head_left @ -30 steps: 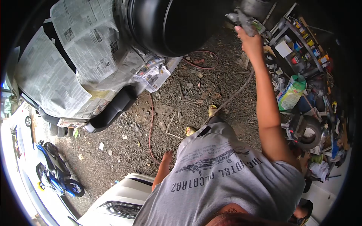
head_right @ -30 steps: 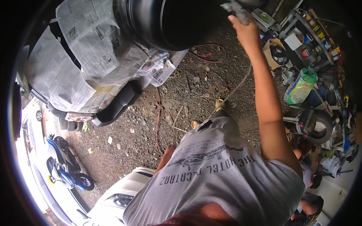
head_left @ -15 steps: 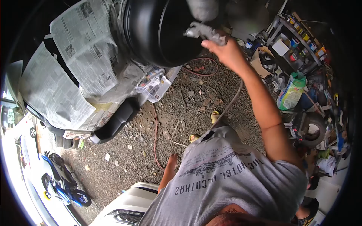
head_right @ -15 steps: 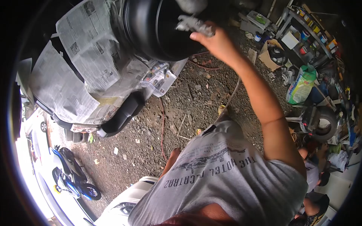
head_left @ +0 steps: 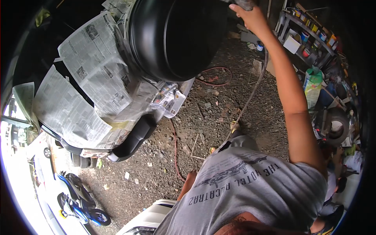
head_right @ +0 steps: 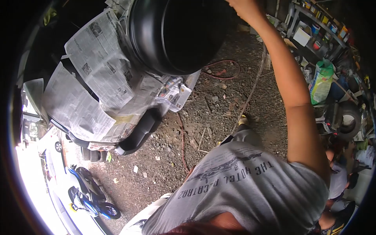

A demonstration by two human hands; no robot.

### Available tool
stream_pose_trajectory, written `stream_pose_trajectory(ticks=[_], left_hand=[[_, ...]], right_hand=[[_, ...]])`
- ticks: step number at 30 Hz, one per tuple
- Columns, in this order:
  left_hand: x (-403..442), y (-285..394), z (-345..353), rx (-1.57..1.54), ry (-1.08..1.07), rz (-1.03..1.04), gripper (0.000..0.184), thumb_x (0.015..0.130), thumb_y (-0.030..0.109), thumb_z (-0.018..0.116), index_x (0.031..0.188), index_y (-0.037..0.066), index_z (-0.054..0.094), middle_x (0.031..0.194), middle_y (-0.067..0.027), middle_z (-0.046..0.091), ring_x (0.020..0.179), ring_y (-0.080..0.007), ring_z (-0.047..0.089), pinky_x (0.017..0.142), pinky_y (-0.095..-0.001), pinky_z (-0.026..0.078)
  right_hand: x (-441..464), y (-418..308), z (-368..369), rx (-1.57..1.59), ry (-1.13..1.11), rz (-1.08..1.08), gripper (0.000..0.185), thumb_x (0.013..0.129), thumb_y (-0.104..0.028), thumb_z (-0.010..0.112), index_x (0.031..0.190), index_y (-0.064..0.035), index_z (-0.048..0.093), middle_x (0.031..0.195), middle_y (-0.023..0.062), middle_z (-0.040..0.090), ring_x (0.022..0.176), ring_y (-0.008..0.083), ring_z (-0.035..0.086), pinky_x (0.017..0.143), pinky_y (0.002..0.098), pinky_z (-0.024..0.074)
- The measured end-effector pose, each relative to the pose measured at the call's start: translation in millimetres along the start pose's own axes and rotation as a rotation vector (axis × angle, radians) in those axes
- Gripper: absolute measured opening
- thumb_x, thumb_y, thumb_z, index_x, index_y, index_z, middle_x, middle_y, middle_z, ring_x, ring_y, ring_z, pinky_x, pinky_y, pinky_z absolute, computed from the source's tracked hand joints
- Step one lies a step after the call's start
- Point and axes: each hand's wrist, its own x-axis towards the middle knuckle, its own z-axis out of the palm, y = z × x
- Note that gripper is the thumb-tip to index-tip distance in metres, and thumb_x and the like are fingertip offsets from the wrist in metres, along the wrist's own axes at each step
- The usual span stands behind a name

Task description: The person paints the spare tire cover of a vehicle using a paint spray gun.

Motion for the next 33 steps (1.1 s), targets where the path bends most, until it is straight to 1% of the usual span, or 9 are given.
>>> stream_pose_trajectory(ticks=[3,4,6,8,12,14,16,20,33], left_hand=[[4.0,3.9,-0.7,-0.137,0.005,-0.152,0.042,0.1,0.039,0.047,0.113,0.001,0.062,0.077,-0.016,0.063,0.057,-0.0279,0.058,0.057,-0.0455,0.048],[7.4,8.2,0.7,-0.184,0.01,-0.21,0.043,0.1,0.04,0.047,0.112,0.001,0.062,0.075,-0.0155,0.062,0.055,-0.0276,0.057,0.056,-0.0458,0.047],[3.2,13.2,-6.8,-0.081,0.012,-0.08,0.046,0.101,0.041,0.045,0.115,0.0,0.061,0.077,-0.0181,0.064,0.053,-0.0294,0.058,0.056,-0.0462,0.048],[4.4,16.3,-10.0,0.018,0.019,0.042,0.049,0.102,0.042,0.043,0.119,0.0,0.061,0.079,-0.0212,0.066,0.053,-0.0307,0.061,0.055,-0.0462,0.049],[9.8,28.7,-4.5,0.101,0.059,0.089,0.042,0.1,0.032,0.044,0.123,0.001,0.061,0.096,-0.0251,0.066,0.075,-0.0362,0.064,0.067,-0.0484,0.052],[8.3,49.3,2.2,0.178,0.08,0.118,0.039,0.1,0.027,0.044,0.125,0.002,0.061,0.104,-0.027,0.066,0.085,-0.0389,0.065,0.073,-0.0496,0.054],[7.0,69.5,13.9,0.333,0.12,0.208,0.038,0.099,0.022,0.044,0.127,0.003,0.06,0.113,-0.0289,0.065,0.096,-0.0417,0.067,0.079,-0.0507,0.055],[9.6,111.6,31.1,0.239,0.094,0.114,0.037,0.099,0.021,0.044,0.128,0.004,0.061,0.117,-0.0301,0.065,0.102,-0.0439,0.067,0.083,-0.0518,0.056],[80.1,299.8,149.9,0.16,0.129,0.098,0.036,0.099,0.023,0.044,0.126,0.006,0.061,0.115,-0.031,0.064,0.103,-0.0477,0.064,0.086,-0.0541,0.053]], right_hand=[[-26.5,-32.2,6.7,-0.143,-0.105,-0.309,0.035,0.089,-0.038,0.076,0.105,-0.0085,0.066,0.07,0.0016,0.06,0.048,0.0095,0.05,0.042,0.0272,0.0397],[-39.0,-25.3,13.4,-0.108,-0.206,0.01,0.047,0.086,-0.049,0.078,0.103,-0.0074,0.066,0.071,-0.0003,0.061,0.048,0.0079,0.05,0.043,0.0258,0.04],[-59.5,-25.2,24.1,-0.072,-0.261,-0.214,0.048,0.087,-0.049,0.077,0.11,-0.0079,0.065,0.071,-0.0004,0.06,0.05,0.0075,0.05,0.046,0.0257,0.0398],[-70.0,-65.0,10.6,-0.138,-0.627,0.107,0.051,0.088,-0.048,0.077,0.113,-0.0051,0.066,0.075,0.0006,0.062,0.059,0.009,0.054,0.053,0.0281,0.044],[-58.9,-15.9,33.4,-0.126,-0.324,-0.339,0.053,0.087,-0.053,0.076,0.113,-0.0078,0.067,0.072,0.0011,0.063,0.052,0.0104,0.054,0.05,0.0268,0.0436],[-30.2,-36.7,17.9,0.009,-0.57,0.005,0.053,0.087,-0.051,0.077,0.113,-0.0062,0.066,0.074,0.0008,0.063,0.055,0.0078,0.053,0.05,0.0261,0.0433],[-1.8,-20.0,14.4,0.117,-0.47,0.022,0.048,0.089,-0.052,0.075,0.108,-0.0087,0.064,0.07,-0.0016,0.057,0.043,0.0047,0.043,0.04,0.0211,0.0357],[68.1,10.2,-13.7,0.169,-0.27,0.14,0.027,0.093,-0.032,0.074,0.105,-0.0092,0.067,0.07,0.0034,0.06,0.047,0.0118,0.051,0.041,0.029,0.0415],[201.7,317.6,-113.8,0.403,-0.269,0.641,0.033,0.097,-0.039,0.067,0.11,-0.0089,0.062,0.07,0.0021,0.059,0.041,0.01,0.049,0.035,0.0256,0.0383]])
